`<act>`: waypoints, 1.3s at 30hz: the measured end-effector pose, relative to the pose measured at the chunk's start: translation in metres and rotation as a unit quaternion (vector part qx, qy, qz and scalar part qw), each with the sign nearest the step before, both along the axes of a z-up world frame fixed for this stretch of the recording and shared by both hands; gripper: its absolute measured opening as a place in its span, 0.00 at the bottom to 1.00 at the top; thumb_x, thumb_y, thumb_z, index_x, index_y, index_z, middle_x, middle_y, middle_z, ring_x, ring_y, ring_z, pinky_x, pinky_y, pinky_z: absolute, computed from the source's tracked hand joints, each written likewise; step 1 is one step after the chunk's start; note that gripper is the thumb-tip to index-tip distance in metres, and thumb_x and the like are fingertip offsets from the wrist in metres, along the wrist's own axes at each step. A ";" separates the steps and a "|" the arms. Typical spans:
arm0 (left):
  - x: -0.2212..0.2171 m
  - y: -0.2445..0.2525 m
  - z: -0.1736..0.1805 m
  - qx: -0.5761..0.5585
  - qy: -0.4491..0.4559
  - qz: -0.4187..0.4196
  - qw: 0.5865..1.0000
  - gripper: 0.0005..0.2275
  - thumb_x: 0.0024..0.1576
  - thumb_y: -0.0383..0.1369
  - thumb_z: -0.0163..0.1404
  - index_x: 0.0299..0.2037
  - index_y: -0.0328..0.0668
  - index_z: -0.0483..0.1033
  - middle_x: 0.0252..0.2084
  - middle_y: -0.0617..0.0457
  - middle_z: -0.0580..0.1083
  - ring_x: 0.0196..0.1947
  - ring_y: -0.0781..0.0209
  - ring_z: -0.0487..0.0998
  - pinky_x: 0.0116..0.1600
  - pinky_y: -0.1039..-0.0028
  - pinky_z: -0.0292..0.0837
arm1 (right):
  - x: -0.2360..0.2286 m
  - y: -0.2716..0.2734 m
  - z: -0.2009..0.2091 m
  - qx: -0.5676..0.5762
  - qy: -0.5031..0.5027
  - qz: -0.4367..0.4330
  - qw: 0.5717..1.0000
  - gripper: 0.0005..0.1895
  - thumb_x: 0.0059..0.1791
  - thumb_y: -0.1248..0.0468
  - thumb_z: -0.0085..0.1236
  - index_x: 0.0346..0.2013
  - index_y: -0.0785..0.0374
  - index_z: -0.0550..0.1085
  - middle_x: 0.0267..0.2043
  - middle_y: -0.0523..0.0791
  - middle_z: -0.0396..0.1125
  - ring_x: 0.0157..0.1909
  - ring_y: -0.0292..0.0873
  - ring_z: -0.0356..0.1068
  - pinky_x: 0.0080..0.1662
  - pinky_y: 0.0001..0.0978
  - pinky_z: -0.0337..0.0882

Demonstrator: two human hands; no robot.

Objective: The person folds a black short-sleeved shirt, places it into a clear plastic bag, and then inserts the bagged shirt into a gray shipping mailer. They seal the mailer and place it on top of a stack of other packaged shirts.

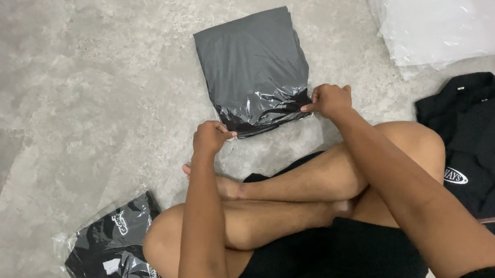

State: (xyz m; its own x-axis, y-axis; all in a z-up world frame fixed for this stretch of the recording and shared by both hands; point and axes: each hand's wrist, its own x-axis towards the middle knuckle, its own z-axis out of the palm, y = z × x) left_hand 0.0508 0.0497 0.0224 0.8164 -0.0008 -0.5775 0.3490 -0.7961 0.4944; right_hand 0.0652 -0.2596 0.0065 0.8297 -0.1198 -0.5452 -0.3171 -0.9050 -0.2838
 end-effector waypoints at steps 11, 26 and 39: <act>0.000 0.001 0.035 0.107 -0.013 -0.039 0.993 0.15 0.42 0.45 0.60 0.23 0.42 0.72 0.25 0.49 0.75 0.32 0.52 0.76 0.53 0.64 0.54 | 0.005 -0.009 -0.015 0.027 -0.029 -0.018 0.999 0.13 0.34 0.54 0.67 0.22 0.54 0.72 0.25 0.45 0.70 0.38 0.53 0.70 0.44 0.38 0.54; -0.010 0.028 -0.041 0.049 -0.045 0.154 0.986 0.09 0.52 0.43 0.46 0.30 0.52 0.76 0.26 0.54 0.75 0.29 0.55 0.76 0.35 0.68 0.69 | 0.002 -0.030 -0.063 0.111 -0.075 -0.123 0.983 0.04 0.42 0.61 0.59 0.30 0.56 0.76 0.29 0.48 0.71 0.36 0.50 0.72 0.40 0.39 0.69; -0.007 0.026 -0.092 -0.060 0.046 0.115 0.991 0.15 0.47 0.36 0.57 0.37 0.31 0.74 0.33 0.42 0.74 0.34 0.53 0.76 0.41 0.67 0.69 | -0.004 -0.018 -0.055 0.098 0.035 -0.094 0.990 0.19 0.31 0.56 0.71 0.29 0.61 0.76 0.31 0.51 0.71 0.40 0.53 0.71 0.43 0.40 0.69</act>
